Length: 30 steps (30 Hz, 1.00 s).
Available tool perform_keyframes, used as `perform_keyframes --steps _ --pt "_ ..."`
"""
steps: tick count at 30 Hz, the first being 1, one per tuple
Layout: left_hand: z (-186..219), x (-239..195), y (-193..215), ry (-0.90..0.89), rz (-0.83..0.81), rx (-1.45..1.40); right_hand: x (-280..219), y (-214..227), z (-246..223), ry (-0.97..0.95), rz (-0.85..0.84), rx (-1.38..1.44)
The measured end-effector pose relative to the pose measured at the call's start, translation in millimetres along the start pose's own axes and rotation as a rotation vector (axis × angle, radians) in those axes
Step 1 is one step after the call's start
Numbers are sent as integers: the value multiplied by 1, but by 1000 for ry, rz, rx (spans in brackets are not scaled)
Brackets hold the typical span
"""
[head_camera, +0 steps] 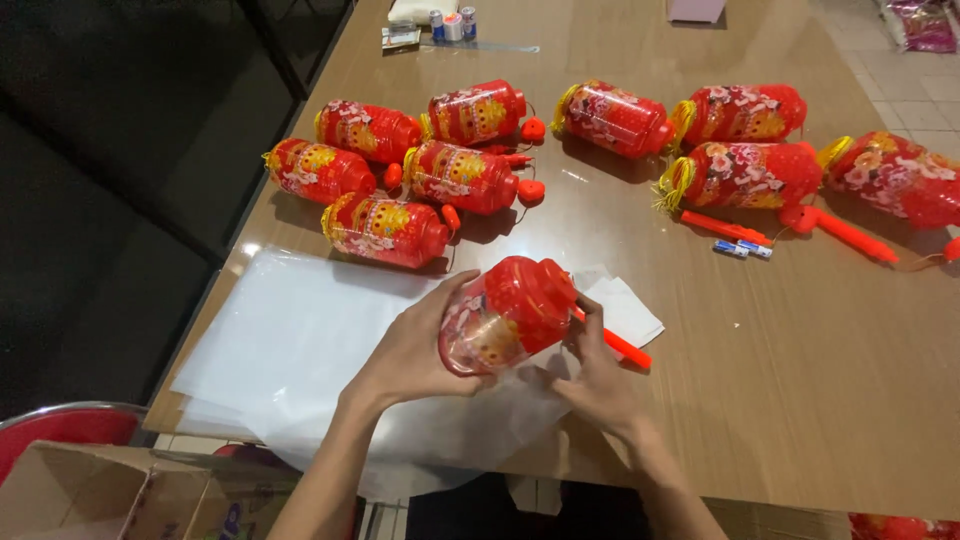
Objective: Assembling and cleaning red lanterns by wiping them with a cloth, attaching handles, and placing them in plastic bags.
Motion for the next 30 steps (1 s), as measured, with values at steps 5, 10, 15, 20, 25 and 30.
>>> perform_keyframes --steps 5,10,15,20,25,30 --pt "-7 -5 3 22 54 52 -16 62 1 -127 228 4" --pt "0 -8 3 4 30 52 3 67 15 -111 103 -509" --pt "-3 -11 2 1 45 60 5 53 14 11 -92 -765" --pt "10 -13 13 -95 127 46 -11 94 -41 132 413 -478" --pt "30 -20 13 -189 183 75 -25 89 -53 277 513 -203" --pt "40 -27 12 -247 249 -54 -17 73 -71 260 424 -142"
Point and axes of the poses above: each hand's wrist, its own x-axis towards the middle knuckle, its own y-axis out of the back of the hand, z = x × y, the point moved 7 cm from there along x, towards the middle knuckle
